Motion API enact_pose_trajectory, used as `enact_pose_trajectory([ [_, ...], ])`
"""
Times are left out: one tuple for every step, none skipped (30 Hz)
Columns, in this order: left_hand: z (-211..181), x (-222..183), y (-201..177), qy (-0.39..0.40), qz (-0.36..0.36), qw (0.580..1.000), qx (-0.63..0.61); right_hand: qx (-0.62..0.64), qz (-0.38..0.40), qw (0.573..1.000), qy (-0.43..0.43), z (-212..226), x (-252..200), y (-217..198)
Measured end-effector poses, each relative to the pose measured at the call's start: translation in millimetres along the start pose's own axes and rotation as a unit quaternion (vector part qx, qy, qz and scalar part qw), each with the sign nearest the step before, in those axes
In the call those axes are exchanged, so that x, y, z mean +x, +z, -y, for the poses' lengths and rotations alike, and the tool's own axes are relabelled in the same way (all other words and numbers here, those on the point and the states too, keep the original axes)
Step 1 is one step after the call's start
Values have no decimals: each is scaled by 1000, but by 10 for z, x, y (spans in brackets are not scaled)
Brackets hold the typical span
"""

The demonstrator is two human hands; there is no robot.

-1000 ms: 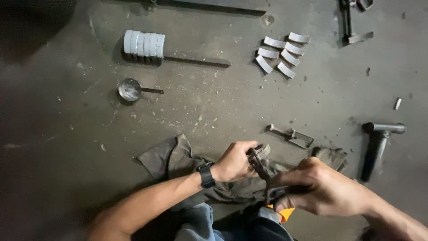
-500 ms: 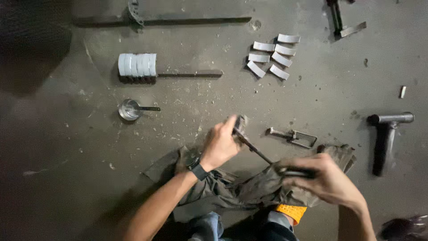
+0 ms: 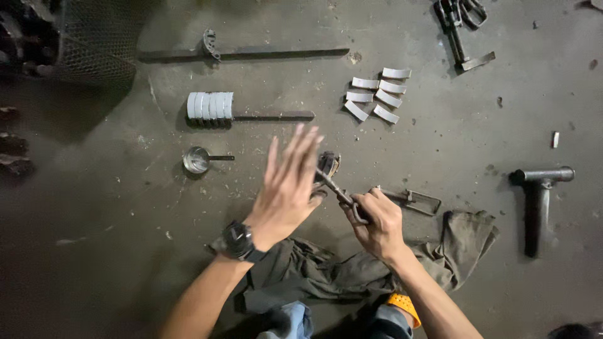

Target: The person fits curved metal inserts into a clamp fixture, tightens the clamp, and assembles metal components by hand.

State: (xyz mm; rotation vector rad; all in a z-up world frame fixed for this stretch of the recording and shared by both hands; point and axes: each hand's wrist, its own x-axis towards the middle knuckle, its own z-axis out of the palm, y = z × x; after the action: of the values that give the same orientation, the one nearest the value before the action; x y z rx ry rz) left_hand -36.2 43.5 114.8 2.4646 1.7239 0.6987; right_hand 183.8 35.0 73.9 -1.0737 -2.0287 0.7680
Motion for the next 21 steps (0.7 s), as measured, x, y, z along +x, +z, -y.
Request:
enact_pose_trajectory([
  [27, -91, -56, -23, -13, 999, -41, 11, -1, 1000, -5, -30, -20, 0],
  [45, -196, -90, -46, -28, 995, -82, 11, -1, 1000, -8, -53, -43, 1],
  [50, -302, -82, -46, -30, 995, -81, 12, 4, 999, 30, -64, -79, 9],
  [45, -411, -42, -112, -65, 982, -134, 14, 10, 998, 66, -82, -114, 25],
  [33, -518, 22, -177, -99, 961, -186, 15, 11, 998, 62, -121, -143, 19],
  [-9, -621, 100, -178, -101, 961, -186, 144, 67, 961, 228, -167, -176, -12],
  [-74, -704, 201, -232, -116, 937, -233, 265, 120, 877, 383, -218, -201, -22],
  [-144, -770, 310, -288, -130, 907, -278, 265, 123, 877, 382, -265, -233, -9],
  [-191, -781, 442, -291, -131, 906, -277, 447, 140, 793, 389, -313, -265, 15],
  [-246, -757, 567, -342, -71, 802, -484, 611, 153, 677, 382, -358, -301, 38],
  [-308, -733, 643, -373, -8, 650, -663, 610, 157, 676, 384, -391, -341, 78],
  [-367, -696, 677, -375, -12, 648, -662, 681, 176, 612, 362, -420, -372, 128],
  [-419, -641, 697, -351, -8, 606, -714, 745, 193, 542, 337, -447, -405, 164],
  [-475, -602, 699, -326, -3, 560, -761, 744, 198, 540, 340, -469, -449, 184],
  [-511, -569, 694, -330, -8, 559, -761, 743, 188, 535, 355, -490, -486, 202],
  [-524, -530, 689, -328, -17, 566, -756, 742, 176, 532, 369, -508, -512, 217],
  [-532, -506, 674, -326, -25, 573, -752, 741, 179, 531, 371, -528, -527, 221],
  [-538, -493, 652, -328, -28, 572, -751, 747, 183, 532, 355, -549, -534, 222],
  [-544, -481, 627, -330, -27, 586, -740, 753, 186, 532, 339, -563, -538, 227],
  [-545, -476, 596, -332, -26, 599, -728, 752, 189, 531, 340, -564, -541, 239],
  [-544, -471, 564, -334, -29, 598, -728, 752, 188, 538, 330, -559, -540, 249],
])
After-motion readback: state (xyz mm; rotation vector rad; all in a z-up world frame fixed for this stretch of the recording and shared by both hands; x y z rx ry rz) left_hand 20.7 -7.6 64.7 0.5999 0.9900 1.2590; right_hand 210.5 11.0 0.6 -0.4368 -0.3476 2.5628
